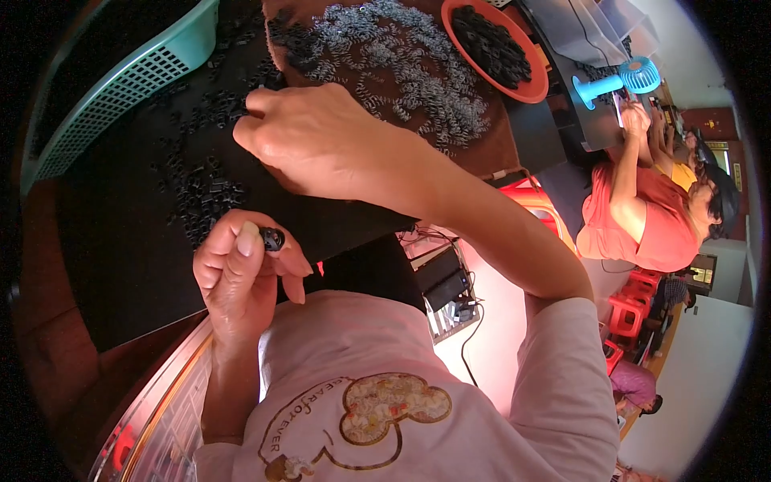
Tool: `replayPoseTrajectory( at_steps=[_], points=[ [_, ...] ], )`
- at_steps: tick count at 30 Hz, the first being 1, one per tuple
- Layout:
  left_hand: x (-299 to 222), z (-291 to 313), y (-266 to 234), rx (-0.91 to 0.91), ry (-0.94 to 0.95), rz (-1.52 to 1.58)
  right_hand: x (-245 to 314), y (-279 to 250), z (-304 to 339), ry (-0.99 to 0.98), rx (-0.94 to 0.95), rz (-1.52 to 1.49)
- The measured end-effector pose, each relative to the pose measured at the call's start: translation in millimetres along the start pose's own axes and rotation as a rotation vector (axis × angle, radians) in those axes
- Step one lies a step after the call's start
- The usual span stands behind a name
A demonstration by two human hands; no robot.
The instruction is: Assembling small black plastic components by inserting small metal pins into them.
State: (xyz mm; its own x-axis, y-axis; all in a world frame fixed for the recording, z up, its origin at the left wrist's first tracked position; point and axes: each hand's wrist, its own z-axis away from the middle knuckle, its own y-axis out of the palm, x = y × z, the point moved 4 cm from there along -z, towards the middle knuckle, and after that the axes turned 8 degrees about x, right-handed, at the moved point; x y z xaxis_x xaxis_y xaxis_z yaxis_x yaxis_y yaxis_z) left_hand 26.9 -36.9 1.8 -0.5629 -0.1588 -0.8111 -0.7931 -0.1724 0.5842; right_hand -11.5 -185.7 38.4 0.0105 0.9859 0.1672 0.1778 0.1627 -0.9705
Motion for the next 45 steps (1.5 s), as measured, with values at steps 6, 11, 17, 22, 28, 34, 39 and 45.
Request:
replayPoseTrajectory(
  at_steps=[6, 11, 17, 22, 28, 34, 39, 45],
  points=[
    [-0.9, -0.7, -0.9, 0.005, -0.013, -0.011, 1.0, 1.9, -2.1, -0.024, 0.041, -0.041],
    [0.8, -1.7, -2.1, 0.013, -0.016, -0.031, -0.9, 2.8, -2.8, -0.043, 0.017, -0.080],
    [1.7, -0.5, -2.1, 0.015, -0.003, -0.031, 1.9, 5.6, -11.8, -0.019, 0.137, -0.025],
    [0.4, 0.4, -2.3, 0.008, 0.003, -0.036, -0.4, 2.4, -13.4, -0.006, 0.153, 0.017],
    [-0.2, 0.7, -0.6, 0.009, 0.016, -0.042, -2.6, 1.2, -8.4, -0.020, 0.143, 0.021],
    [0.1, 1.0, -0.9, 0.021, 0.028, -0.045, -2.1, -0.4, -6.4, -0.048, 0.053, -0.009],
    [0.5, -0.1, 0.5, 0.015, 0.024, -0.039, 1.1, 2.9, -4.4, -0.056, 0.052, -0.036],
    [1.0, -0.9, 0.4, 0.010, 0.018, -0.036, 2.0, 4.0, -5.7, -0.037, 0.035, -0.003]
  ],
)
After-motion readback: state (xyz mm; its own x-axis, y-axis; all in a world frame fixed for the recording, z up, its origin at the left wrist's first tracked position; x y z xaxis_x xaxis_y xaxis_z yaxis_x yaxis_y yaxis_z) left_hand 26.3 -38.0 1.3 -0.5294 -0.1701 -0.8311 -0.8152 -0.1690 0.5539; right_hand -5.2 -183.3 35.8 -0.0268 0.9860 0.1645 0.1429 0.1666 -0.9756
